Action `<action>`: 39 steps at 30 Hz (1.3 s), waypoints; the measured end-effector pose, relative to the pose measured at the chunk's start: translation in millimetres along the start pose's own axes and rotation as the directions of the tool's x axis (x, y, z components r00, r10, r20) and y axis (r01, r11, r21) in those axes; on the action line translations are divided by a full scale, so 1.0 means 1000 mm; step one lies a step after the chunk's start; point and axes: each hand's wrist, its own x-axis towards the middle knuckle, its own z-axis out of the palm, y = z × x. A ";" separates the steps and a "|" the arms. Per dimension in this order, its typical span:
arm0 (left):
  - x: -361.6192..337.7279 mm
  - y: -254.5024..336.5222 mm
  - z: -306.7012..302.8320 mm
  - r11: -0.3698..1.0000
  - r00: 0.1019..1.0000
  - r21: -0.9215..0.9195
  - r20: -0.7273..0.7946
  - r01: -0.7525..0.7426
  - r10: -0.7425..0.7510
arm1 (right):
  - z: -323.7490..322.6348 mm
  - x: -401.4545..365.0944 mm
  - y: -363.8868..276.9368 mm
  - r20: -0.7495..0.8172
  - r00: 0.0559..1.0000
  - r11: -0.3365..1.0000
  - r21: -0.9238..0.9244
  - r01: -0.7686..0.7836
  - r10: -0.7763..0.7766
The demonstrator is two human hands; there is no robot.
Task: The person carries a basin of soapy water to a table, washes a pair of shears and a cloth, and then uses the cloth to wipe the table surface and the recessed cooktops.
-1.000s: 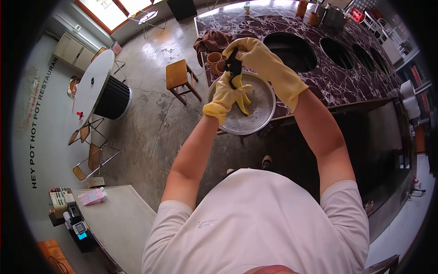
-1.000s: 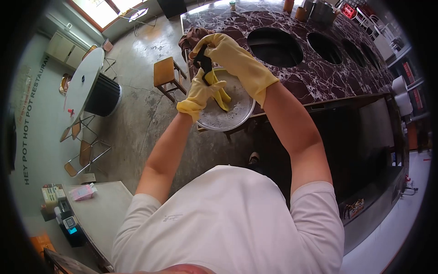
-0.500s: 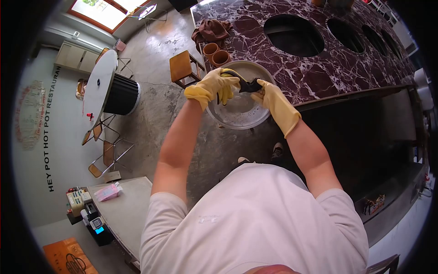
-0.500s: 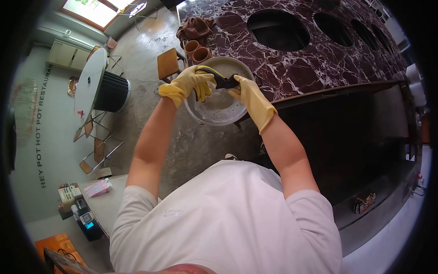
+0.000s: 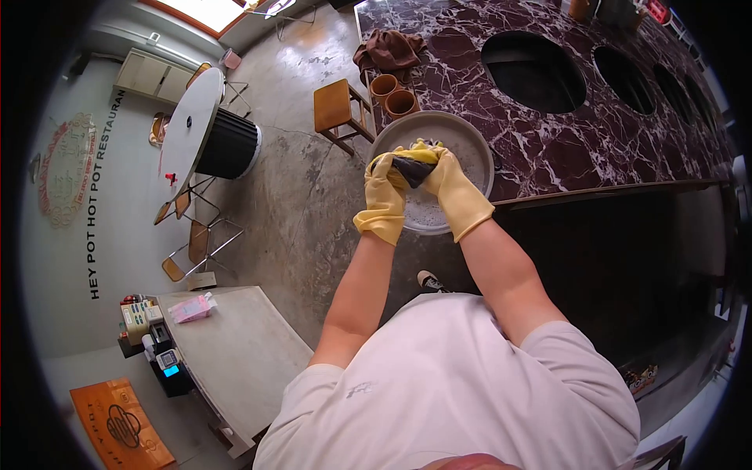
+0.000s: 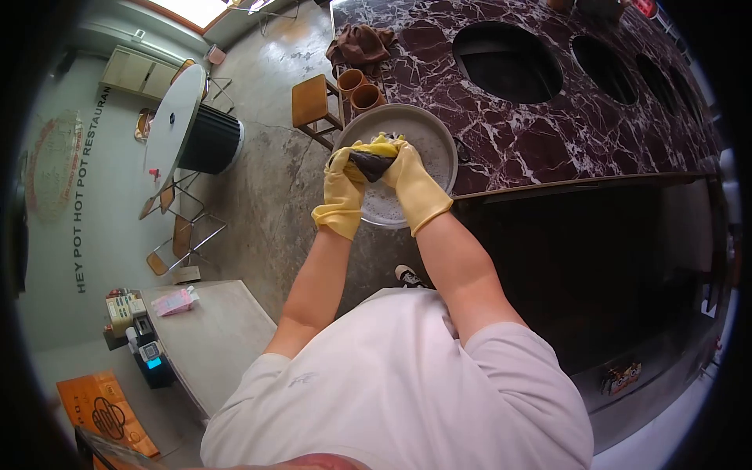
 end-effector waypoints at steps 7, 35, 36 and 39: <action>0.080 -0.059 -0.055 0.856 0.822 -0.274 -0.263 0.438 -0.504 | 0.036 -0.065 0.011 0.080 0.892 0.692 -0.603 0.398 -0.444; -0.008 -0.018 0.035 0.697 0.857 0.524 0.434 -0.490 0.277 | 0.029 -0.076 0.005 0.128 0.981 0.976 -0.176 -0.125 0.149; -0.010 -0.021 0.039 0.692 0.857 0.529 0.434 -0.491 0.276 | 0.021 -0.053 0.001 0.131 0.979 0.976 -0.174 -0.130 0.154; -0.021 -0.030 0.057 0.935 0.944 0.256 -0.159 -0.244 0.290 | 0.019 -0.024 0.017 -0.107 0.980 0.986 -0.020 0.164 -0.165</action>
